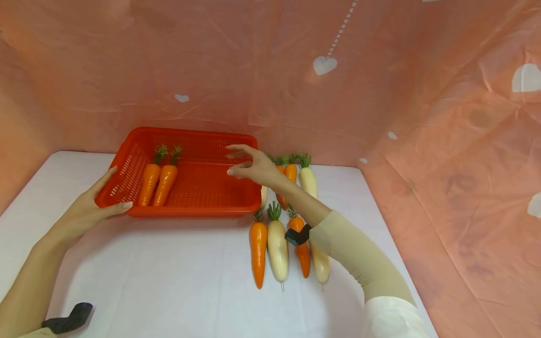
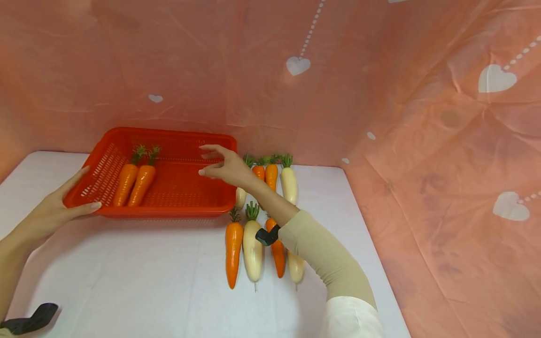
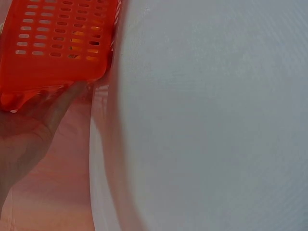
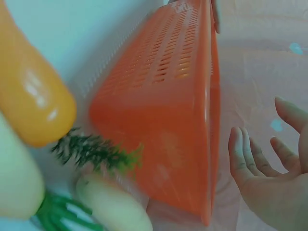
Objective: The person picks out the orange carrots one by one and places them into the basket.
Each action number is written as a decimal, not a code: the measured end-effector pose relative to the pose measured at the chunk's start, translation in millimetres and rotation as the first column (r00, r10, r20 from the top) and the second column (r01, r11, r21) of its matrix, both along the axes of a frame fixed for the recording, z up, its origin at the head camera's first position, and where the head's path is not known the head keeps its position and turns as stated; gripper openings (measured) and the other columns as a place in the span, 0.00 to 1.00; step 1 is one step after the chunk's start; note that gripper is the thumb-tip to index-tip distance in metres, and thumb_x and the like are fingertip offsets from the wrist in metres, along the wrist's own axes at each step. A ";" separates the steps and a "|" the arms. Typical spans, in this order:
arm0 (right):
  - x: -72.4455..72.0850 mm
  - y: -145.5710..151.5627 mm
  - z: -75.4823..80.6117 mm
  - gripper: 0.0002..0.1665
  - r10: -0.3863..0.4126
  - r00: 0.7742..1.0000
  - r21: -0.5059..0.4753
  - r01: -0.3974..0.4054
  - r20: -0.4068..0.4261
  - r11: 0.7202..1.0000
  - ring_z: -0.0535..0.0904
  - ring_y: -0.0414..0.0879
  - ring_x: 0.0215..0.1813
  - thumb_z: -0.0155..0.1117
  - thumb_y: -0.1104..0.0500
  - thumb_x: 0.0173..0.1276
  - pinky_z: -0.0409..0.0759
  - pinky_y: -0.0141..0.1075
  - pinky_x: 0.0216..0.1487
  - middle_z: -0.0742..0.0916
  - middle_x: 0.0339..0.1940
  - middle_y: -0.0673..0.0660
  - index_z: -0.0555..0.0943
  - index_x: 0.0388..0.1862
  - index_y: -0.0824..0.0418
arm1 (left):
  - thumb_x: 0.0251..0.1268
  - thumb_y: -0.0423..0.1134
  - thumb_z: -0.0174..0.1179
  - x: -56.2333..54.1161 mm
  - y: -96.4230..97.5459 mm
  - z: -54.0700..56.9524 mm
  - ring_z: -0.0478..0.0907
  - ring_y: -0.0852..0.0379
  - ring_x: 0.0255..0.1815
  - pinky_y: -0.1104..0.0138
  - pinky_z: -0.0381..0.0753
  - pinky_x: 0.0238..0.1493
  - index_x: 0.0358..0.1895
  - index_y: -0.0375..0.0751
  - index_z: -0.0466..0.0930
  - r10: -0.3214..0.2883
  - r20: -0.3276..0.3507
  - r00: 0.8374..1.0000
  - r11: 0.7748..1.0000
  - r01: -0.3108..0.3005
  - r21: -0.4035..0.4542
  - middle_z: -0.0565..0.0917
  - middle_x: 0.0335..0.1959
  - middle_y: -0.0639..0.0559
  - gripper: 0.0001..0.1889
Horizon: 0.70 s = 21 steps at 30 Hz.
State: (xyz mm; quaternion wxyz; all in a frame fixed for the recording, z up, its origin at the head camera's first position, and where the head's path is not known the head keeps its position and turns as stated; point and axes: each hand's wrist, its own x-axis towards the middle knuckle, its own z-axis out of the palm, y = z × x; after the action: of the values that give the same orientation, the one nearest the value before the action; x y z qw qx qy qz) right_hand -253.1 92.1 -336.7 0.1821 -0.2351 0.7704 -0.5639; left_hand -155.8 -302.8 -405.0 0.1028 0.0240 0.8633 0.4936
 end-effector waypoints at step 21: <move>49.9 87.8 -9.2 0.34 -0.112 0.992 0.065 0.116 -0.057 0.991 0.81 0.54 0.57 0.67 0.65 0.68 0.83 0.41 0.54 0.78 0.66 0.62 0.69 0.71 0.62 | 0.69 0.49 0.60 -0.7 -0.5 -1.4 0.41 0.26 0.75 0.25 0.49 0.63 0.77 0.74 0.27 0.008 -0.005 1.000 1.000 -0.008 0.017 0.35 0.81 0.38 0.50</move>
State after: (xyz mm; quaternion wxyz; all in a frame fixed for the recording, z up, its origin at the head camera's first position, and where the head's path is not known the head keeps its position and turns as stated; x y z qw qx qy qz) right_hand -203.1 179.9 -345.9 0.1370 -0.1994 0.8058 -0.5405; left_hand -156.5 -303.3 -406.5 0.0986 0.0225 0.8594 0.5013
